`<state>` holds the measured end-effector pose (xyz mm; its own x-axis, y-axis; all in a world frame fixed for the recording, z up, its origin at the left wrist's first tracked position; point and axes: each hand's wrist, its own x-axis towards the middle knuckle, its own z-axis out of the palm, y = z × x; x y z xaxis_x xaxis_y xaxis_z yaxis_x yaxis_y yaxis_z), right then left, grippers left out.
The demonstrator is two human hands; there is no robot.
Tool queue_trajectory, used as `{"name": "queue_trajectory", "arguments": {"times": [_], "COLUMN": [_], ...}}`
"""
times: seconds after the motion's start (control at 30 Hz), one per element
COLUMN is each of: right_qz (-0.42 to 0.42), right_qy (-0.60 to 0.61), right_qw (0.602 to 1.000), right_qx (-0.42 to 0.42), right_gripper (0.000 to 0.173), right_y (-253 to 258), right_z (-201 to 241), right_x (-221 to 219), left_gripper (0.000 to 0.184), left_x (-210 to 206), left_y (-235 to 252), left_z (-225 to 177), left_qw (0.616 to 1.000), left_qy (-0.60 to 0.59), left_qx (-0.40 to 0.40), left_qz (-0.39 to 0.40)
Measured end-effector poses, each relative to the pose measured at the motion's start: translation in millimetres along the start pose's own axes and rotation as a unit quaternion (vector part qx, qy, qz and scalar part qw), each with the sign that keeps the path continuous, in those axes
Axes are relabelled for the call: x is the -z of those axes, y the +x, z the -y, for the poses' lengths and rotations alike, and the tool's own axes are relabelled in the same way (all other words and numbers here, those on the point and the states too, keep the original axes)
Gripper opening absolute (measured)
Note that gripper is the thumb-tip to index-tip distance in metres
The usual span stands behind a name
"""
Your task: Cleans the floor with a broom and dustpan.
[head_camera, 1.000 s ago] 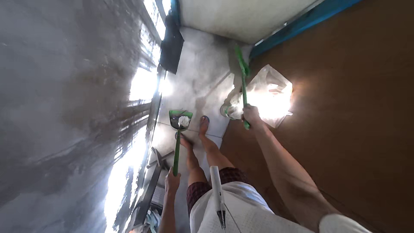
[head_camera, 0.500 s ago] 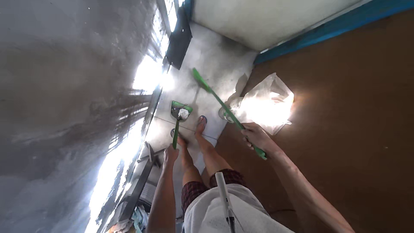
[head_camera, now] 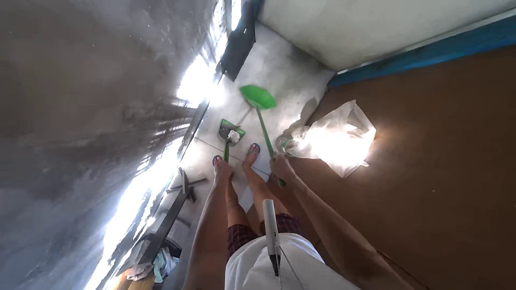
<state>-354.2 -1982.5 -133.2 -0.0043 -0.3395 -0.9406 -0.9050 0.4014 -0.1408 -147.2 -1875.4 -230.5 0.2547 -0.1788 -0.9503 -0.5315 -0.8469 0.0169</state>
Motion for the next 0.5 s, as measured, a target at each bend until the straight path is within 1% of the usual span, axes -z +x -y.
{"name": "queue_trajectory", "arguments": {"times": [0.07,0.17,0.23,0.3,0.33,0.4,0.5], "right_qz": [0.035,0.083,0.087,0.067,0.054,0.027,-0.022], "right_qy": [0.004,0.038,0.062,0.081,0.088,0.086,0.029], "right_qw": [0.999,0.996,0.994,0.994,0.994,0.995,0.999], "right_qx": [-0.006,-0.023,-0.036,-0.043,-0.046,-0.034,-0.003], "right_gripper": [0.038,0.047,0.05,0.051,0.051,0.053,0.05], "right_y": [-21,-61,-93,-117,-122,-117,-81], "right_z": [-16,-31,-29,-23,-19,-9,10], "right_x": [-4,17,35,45,47,47,33], "left_gripper": [0.05,0.04,0.04,0.038,0.037,0.035,0.035], "left_x": [-2,7,15,21,24,28,31], "left_y": [6,1,-1,-1,-2,-3,-5], "left_z": [-6,-21,-28,-31,-32,-33,-36], "left_qw": [1.0,1.0,1.0,1.0,0.999,0.999,1.0], "left_qy": [0.007,0.023,0.02,0.016,0.017,0.02,0.012], "left_qx": [-0.004,-0.001,0.001,-0.001,-0.003,-0.003,-0.004], "left_qz": [-0.015,0.008,0.019,0.024,0.029,0.028,0.027]}}
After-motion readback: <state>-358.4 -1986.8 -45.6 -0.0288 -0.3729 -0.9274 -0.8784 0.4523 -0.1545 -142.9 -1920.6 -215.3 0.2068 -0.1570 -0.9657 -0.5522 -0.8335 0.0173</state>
